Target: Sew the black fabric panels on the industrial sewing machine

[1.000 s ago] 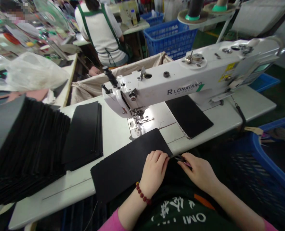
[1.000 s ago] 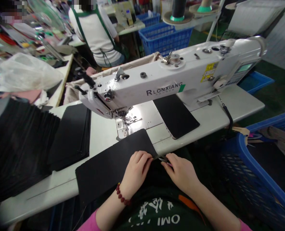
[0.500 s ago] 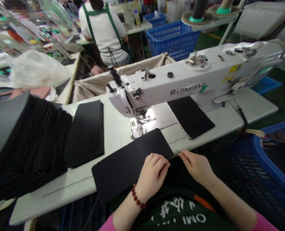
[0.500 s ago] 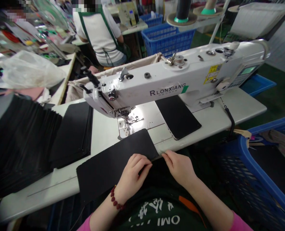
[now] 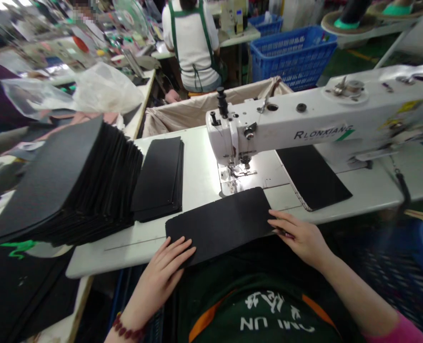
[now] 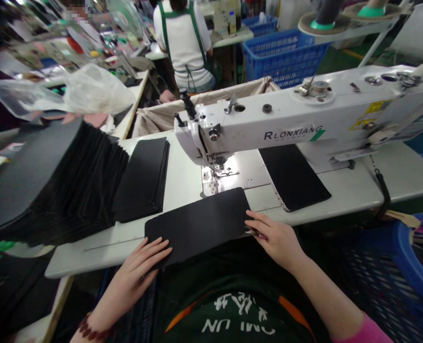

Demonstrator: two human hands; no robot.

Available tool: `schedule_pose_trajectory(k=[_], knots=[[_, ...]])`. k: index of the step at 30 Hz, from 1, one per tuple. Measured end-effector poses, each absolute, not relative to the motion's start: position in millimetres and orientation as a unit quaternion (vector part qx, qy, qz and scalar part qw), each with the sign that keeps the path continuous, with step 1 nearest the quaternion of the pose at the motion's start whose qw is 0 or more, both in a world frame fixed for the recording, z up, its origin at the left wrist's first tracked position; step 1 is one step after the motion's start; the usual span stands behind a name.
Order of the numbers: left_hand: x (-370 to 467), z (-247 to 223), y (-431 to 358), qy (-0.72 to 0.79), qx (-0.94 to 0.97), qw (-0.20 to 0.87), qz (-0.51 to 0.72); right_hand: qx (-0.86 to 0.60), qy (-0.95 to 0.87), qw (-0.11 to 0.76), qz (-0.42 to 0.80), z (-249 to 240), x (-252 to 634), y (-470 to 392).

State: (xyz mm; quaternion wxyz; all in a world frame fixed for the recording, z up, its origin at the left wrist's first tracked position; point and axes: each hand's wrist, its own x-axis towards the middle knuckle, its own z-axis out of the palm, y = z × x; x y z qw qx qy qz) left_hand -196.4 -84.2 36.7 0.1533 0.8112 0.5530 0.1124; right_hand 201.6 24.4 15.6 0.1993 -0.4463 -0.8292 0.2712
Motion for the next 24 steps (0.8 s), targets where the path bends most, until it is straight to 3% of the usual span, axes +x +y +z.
schedule_pose_trajectory(k=[4, 8, 16, 22, 24], knots=[[-211, 56, -92, 0.603, 0.714, 0.221, 0.279, -0.438, -0.773, 0.284, 0.360, 32, 201, 33], [-204, 79, -89, 0.716, 0.519, 0.238, 0.403, -0.509, -0.705, 0.316, 0.380, 57, 196, 36], [-192, 100, -74, 0.701, 0.300, 0.445, 0.470, -0.555, -0.637, 0.329, 0.422, 73, 188, 39], [-191, 119, -75, 0.704, 0.327, 0.431, 0.460, -0.558, -0.628, 0.315, 0.441, 65, 184, 40], [-199, 140, -84, 0.737, 0.375, 0.358, 0.433, -0.557, -0.634, 0.306, 0.440, 66, 184, 41]])
